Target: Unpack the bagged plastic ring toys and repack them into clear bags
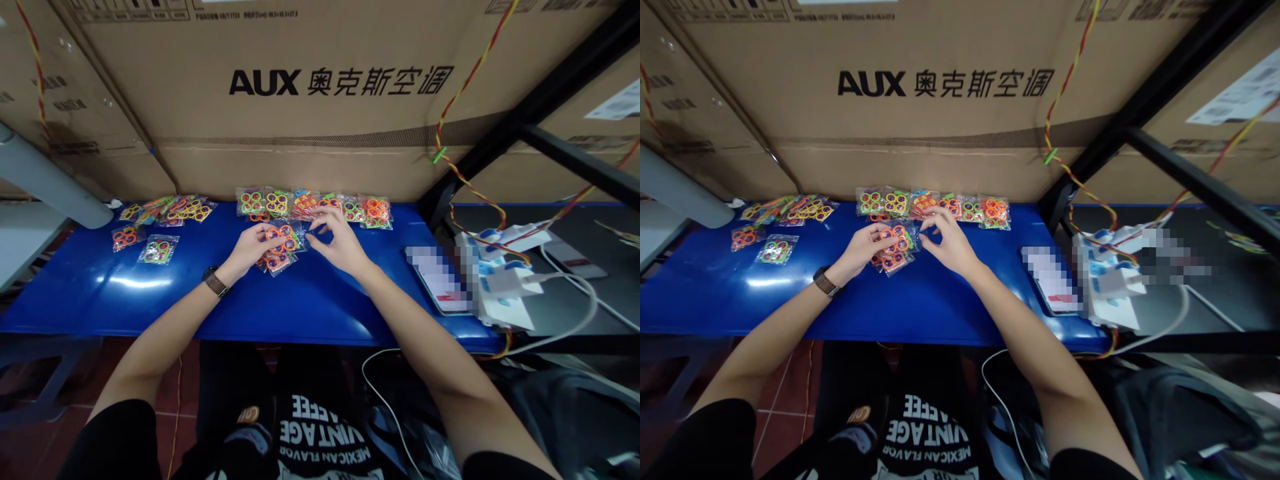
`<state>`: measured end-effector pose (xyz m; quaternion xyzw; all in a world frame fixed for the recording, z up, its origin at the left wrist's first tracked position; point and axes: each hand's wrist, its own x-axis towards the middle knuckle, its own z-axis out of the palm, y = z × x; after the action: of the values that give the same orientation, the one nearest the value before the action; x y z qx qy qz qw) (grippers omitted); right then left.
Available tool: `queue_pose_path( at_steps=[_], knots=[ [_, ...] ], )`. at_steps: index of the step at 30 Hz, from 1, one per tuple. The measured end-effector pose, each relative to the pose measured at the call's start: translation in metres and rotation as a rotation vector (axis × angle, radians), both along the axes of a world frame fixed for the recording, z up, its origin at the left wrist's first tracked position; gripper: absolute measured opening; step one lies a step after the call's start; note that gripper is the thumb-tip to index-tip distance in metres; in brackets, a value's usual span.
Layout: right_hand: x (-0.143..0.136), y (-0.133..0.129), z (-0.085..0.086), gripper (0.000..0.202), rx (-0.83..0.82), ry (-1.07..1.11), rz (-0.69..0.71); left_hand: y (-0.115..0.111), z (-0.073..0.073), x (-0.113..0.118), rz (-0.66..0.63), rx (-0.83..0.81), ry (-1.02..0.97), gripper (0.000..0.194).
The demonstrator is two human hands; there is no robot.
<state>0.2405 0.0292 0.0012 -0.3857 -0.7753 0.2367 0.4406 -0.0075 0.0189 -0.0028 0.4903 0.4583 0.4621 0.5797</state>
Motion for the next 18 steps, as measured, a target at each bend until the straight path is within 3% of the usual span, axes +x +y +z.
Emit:
queue_pose_path(
  at_steps=[6, 18],
  knots=[
    [0.007, 0.001, 0.003, 0.013, 0.017, -0.086, 0.031, 0.0, -0.005, -0.001, -0.005, 0.039, 0.026, 0.038],
    [0.006, 0.013, -0.015, 0.027, -0.268, -0.016, 0.14, -0.002, -0.009, 0.004, -0.067, 0.028, -0.011, 0.038]
  ],
)
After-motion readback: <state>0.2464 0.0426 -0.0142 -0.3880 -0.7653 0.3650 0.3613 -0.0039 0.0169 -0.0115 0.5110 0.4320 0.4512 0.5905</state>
